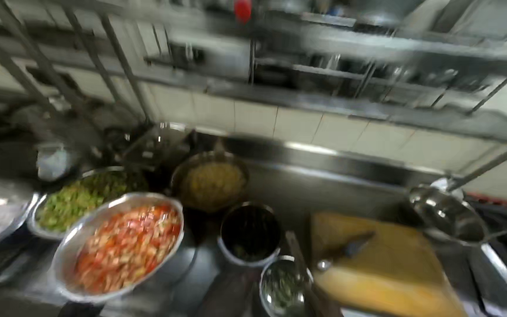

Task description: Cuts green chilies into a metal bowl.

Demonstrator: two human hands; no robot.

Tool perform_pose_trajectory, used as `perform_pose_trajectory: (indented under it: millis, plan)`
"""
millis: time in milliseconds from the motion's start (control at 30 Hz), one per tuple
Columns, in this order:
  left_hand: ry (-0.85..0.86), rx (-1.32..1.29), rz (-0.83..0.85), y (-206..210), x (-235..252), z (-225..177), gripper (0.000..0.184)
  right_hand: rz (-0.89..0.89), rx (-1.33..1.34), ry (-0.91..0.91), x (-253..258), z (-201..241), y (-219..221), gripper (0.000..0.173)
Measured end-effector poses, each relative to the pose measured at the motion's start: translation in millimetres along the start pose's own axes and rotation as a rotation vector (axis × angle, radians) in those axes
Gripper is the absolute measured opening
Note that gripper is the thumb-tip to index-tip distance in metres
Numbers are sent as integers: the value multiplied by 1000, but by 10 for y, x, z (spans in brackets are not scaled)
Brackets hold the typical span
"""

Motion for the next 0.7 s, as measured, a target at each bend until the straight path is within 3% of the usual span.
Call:
perform_pose_trajectory:
  millis: [100, 233, 400, 567, 700]
  plan:
    - [-19, 6, -69, 99, 176, 448, 32, 39, 35, 21, 12, -77, 27, 34]
    - [-74, -43, -155, 90, 392, 724, 26, 47, -42, 23, 17, -88, -2, 30]
    - [-11, -28, -268, -31, 678, 620, 20, 51, -153, 40, 32, -43, -18, 31]
    - [-113, 75, -193, 28, 1338, 651, 26, 53, -174, 33, 68, 10, -8, 36]
    - [-235, 180, -258, 145, 1629, 532, 39, 49, -193, 41, 74, 25, -25, 34]
Point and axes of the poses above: each hand's wrist, its own x-axis towards the middle knuckle, its own y-axis out of the palm, z = x × y, the point moved 6 cm from there along x, towards the middle knuckle, and after that the axes turned 7 degrees about -x, right-handed, at the moved point
